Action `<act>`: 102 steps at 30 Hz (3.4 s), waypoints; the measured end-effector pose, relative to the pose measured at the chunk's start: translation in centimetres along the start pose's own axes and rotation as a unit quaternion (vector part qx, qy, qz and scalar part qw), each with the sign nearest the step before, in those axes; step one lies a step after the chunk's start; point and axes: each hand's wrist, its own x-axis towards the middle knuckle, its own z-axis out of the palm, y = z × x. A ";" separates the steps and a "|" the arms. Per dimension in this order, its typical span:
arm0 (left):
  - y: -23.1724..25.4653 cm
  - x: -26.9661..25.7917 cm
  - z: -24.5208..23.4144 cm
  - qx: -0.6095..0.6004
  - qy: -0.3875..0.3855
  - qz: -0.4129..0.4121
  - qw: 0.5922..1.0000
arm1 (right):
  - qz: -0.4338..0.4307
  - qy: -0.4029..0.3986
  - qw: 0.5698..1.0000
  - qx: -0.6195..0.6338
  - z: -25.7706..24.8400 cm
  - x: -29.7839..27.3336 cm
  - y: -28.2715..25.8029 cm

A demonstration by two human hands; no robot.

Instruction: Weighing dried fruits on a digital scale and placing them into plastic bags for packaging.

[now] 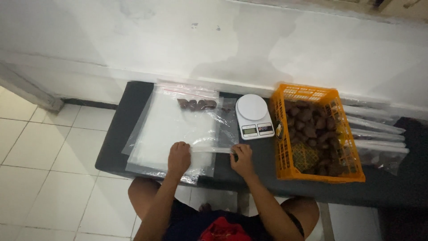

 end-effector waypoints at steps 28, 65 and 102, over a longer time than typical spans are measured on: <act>-1.2 1.5 5.3 -0.141 0.205 0.051 0.967 | -0.011 0.000 0.991 -0.132 0.2 1.7 -1.5; -4.8 4.8 2.4 -0.117 0.012 -0.099 0.988 | 0.089 -0.115 0.989 0.012 6.1 3.8 5.4; -2.0 4.8 0.7 0.011 0.032 -0.063 0.997 | -0.038 -0.019 0.995 -0.095 8.5 2.9 7.5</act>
